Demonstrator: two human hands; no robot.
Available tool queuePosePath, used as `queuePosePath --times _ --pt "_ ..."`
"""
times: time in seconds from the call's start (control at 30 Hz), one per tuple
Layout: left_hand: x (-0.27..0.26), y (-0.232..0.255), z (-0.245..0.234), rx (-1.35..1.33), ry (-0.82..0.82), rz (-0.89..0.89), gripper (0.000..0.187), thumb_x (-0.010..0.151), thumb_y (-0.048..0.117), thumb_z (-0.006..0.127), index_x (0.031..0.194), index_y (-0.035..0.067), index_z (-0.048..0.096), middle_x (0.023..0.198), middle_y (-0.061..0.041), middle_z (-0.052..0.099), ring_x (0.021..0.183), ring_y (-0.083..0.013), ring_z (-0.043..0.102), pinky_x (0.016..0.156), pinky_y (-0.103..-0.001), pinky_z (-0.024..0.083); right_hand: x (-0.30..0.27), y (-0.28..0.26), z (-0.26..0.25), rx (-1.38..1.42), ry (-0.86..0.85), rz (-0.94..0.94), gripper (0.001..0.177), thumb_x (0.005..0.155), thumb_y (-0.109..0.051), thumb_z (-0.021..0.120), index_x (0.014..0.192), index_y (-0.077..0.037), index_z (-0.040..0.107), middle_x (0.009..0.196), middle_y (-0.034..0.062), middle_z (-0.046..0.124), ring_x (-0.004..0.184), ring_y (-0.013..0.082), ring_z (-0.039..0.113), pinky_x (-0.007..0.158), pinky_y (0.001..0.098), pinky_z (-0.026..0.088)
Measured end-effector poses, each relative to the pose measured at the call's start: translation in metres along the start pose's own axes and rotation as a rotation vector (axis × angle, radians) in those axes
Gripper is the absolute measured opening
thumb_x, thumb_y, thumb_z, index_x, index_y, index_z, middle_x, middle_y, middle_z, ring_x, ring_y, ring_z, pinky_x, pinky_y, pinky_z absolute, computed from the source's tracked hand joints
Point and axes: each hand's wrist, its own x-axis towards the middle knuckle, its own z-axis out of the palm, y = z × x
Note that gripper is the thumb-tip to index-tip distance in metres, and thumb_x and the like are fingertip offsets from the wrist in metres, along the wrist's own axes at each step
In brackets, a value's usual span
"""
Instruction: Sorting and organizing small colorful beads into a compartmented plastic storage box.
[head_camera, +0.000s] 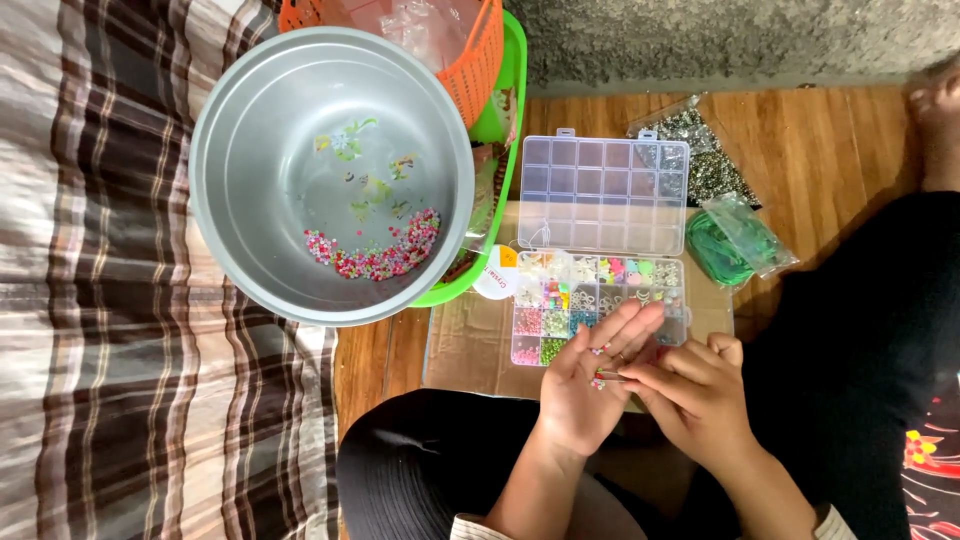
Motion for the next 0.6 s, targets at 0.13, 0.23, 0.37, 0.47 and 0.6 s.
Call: queuePosePath --times 0.13,0.23,0.37,0.47,0.6 --pt "0.001 -0.003 -0.005 -0.018 -0.052 -0.012 0.055 0.113 0.036 0.034 0.153 0.001 0.048 0.156 -0.019 0.050 0.150 -0.0243 0.044 0.129 -0.038 0.028 0.002 -0.001 -0.002 -0.005 -0.014 0.008 0.018 0.077 -0.019 0.078 0.095 -0.025 0.079 0.071 -0.0081 0.053 0.066 0.0131 0.045 0.083 0.0363 0.030" --pt "0.003 -0.003 -0.001 -0.019 -0.070 -0.005 0.053 0.113 0.035 0.036 0.150 0.000 0.051 0.154 -0.019 0.052 0.148 -0.0239 0.047 0.129 -0.036 0.029 0.001 0.002 -0.007 -0.006 -0.025 0.028 0.013 0.078 -0.018 0.078 0.090 -0.024 0.079 0.071 -0.0089 0.055 0.067 0.0130 0.046 0.084 0.0372 0.029" --pt "0.015 -0.012 0.001 -0.005 -0.072 -0.045 0.053 0.113 0.039 0.039 0.149 0.004 0.054 0.156 -0.017 0.052 0.156 -0.0259 0.038 0.117 -0.035 0.035 -0.008 0.017 -0.018 -0.016 0.012 0.037 0.017 0.078 -0.017 0.079 0.094 -0.022 0.079 0.071 -0.0071 0.051 0.067 0.0138 0.044 0.087 0.0368 0.031" --pt "0.023 -0.025 0.001 0.034 -0.103 -0.022 0.052 0.112 0.037 0.037 0.149 0.004 0.053 0.154 -0.016 0.053 0.154 -0.0265 0.039 0.129 -0.039 0.025 -0.016 0.028 -0.029 -0.060 0.037 0.074 0.013 0.078 -0.020 0.080 0.091 -0.021 0.078 0.067 -0.0052 0.043 0.065 0.0152 0.040 0.088 0.0375 0.031" --pt "0.035 -0.039 0.002 0.028 -0.009 0.024 0.052 0.110 0.037 0.041 0.145 0.001 0.055 0.152 -0.017 0.055 0.150 -0.0264 0.043 0.126 -0.038 0.028 -0.024 0.043 -0.041 -0.054 0.029 0.127 0.017 0.078 -0.018 0.080 0.095 -0.021 0.079 0.069 -0.0067 0.049 0.067 0.0132 0.044 0.086 0.0357 0.030"
